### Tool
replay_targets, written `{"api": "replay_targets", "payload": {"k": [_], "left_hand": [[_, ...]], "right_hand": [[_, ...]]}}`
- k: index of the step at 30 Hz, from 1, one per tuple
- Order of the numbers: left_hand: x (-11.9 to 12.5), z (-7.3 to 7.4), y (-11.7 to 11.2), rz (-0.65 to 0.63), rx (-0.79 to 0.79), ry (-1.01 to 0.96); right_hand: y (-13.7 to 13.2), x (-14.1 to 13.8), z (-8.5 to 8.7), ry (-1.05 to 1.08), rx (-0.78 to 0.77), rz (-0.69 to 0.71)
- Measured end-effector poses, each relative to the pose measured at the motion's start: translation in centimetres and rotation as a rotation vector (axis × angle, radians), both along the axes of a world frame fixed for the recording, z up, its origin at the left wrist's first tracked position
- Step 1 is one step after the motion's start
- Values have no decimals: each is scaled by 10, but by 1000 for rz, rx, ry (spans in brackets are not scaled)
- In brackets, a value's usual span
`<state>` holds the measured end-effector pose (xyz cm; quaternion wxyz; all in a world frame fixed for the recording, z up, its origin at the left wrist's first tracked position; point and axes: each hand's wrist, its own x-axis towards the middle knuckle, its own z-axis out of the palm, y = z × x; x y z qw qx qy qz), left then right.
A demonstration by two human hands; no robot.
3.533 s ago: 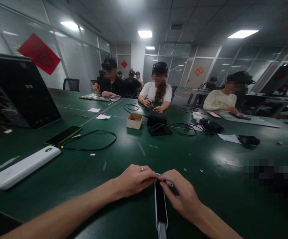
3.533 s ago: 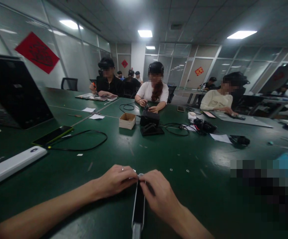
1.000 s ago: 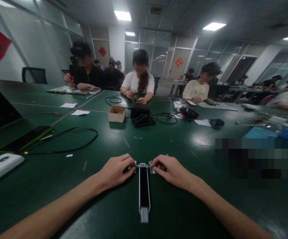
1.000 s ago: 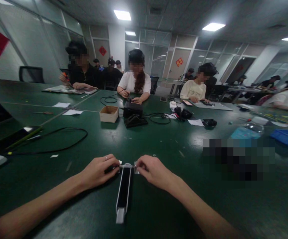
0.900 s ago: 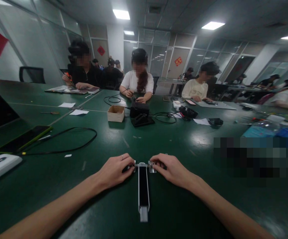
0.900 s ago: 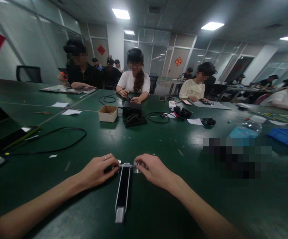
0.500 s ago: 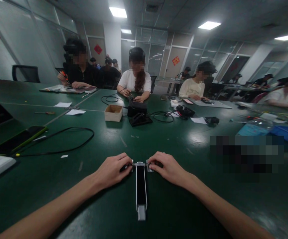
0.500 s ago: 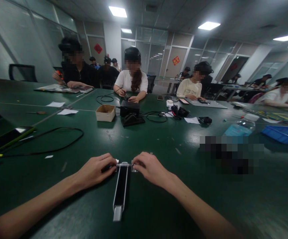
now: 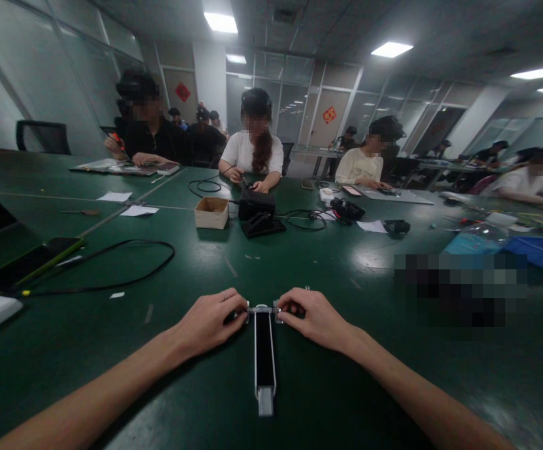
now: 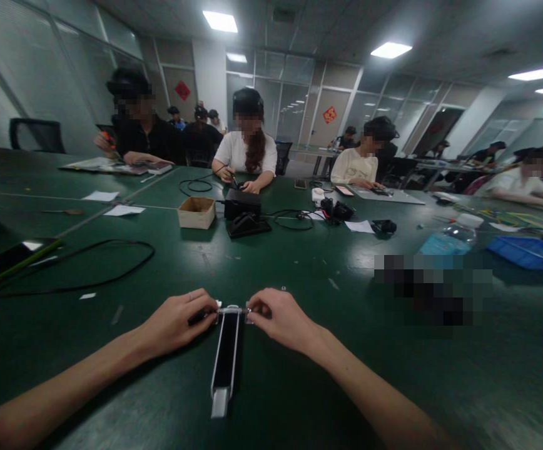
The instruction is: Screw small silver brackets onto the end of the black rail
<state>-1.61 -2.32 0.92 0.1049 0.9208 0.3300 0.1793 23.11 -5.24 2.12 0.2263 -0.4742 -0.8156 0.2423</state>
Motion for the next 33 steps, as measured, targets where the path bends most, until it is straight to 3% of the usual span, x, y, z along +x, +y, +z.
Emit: {"api": "replay_targets", "payload": {"k": [17,23,33], "left_hand": [[0,0,0,0,-2,-5],[-1,0,0,-2,9,-7],[-1,-1,-1,11,-11,0]], "right_hand": [[0,0,1,-5,2,-2],[1,2,-3,-6,54,20],[1,1,-8,25,8,-10]]}}
